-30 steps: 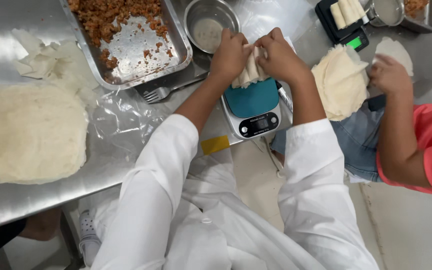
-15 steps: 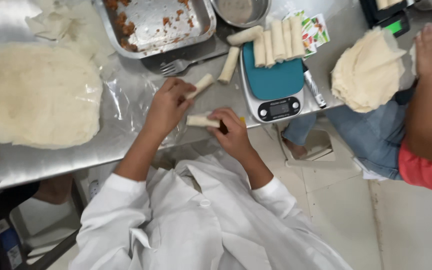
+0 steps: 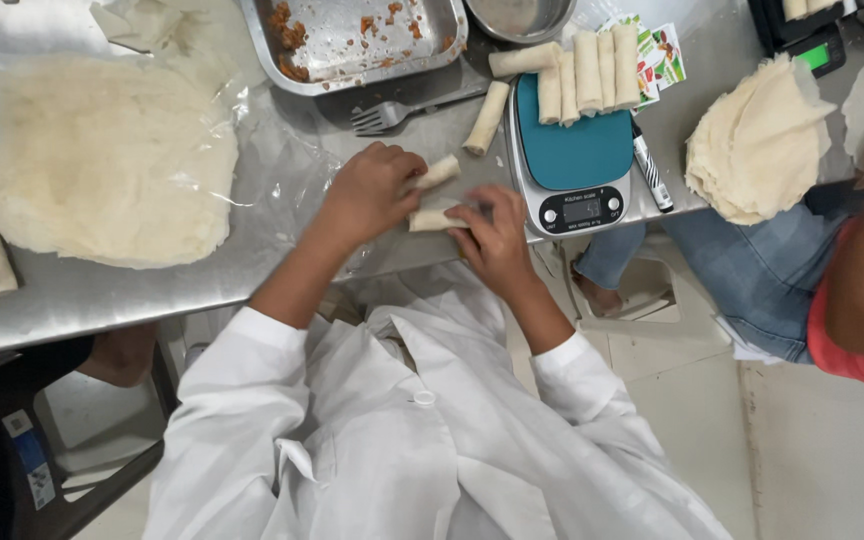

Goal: The person puts several spring rolls into a small plastic bag by hand and then applies labels to other finished spring roll packages.

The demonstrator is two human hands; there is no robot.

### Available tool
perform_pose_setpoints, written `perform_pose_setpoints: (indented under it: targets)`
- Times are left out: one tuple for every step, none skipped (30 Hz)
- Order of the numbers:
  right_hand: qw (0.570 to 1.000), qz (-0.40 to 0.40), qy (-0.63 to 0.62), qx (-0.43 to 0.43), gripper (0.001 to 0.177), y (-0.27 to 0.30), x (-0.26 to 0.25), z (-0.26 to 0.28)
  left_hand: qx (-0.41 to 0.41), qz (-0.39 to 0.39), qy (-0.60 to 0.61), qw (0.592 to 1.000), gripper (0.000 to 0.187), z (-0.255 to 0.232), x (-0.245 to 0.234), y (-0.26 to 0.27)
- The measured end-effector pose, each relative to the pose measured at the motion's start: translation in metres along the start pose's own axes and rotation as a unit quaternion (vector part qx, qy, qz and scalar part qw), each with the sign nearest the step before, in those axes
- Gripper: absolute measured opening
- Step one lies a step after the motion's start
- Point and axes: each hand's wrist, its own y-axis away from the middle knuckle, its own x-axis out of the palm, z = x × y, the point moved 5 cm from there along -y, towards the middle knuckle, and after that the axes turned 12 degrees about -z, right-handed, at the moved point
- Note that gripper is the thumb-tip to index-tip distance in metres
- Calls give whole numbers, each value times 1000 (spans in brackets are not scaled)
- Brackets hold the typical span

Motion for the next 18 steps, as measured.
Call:
perform_pose_setpoints:
  targets:
    - [1000,-8,-4,-22,17,-5,0,2,-38,29,111,993,29,2,0,1]
    - [999,-16,-7,-46,16,-11,0,2,-75,56,220,971,28,4,0,0]
    - [999,-16,-7,-46,16,-16,3,0,-76,56,220,971,28,8,2,-2]
    - [999,-2,-37,-30,18,-18,6,-1,-57,31,215,975,24,10,3,-3]
    - [998,12,-65,-14,20,-20,10,-2,-38,5,209,977,20,12,3,-3]
    - [998,13,-66,-16,20,-23,10,-4,-39,3,209,977,20,10,3,-2]
    - [995,10,-96,-9,19,-27,11,-5,-43,-1,167,985,16,8,3,-2]
    - [992,7,-126,-2,18,-31,11,-8,-46,-5,125,991,14,8,2,-2]
    - [992,7,-125,-5,18,-32,9,-9,-46,-8,125,991,14,10,7,-1]
    - [990,14,-138,0,18,-32,8,-9,-53,-15,129,990,16,14,11,1]
    - [988,21,-151,5,18,-31,7,-10,-60,-23,133,989,19,18,16,4]
    - [988,23,-153,7,18,-30,8,-8,-62,-22,133,989,19,16,14,5]
    - [990,14,-144,1,20,-29,9,-7,-55,-25,126,990,19,14,12,5]
    - [991,7,-134,-5,22,-30,9,-6,-47,-29,119,991,19,12,10,5]
    - [991,8,-135,-5,22,-25,6,-4,-49,-30,119,991,19,10,8,8]
    - [994,7,-113,7,22,-22,6,-5,-38,-34,118,992,20,7,5,9]
    - [996,6,-90,20,23,-19,5,-7,-27,-39,117,992,22,5,2,10]
    - [996,7,-91,22,23,-21,7,-7,-28,-37,118,992,22,7,3,9]
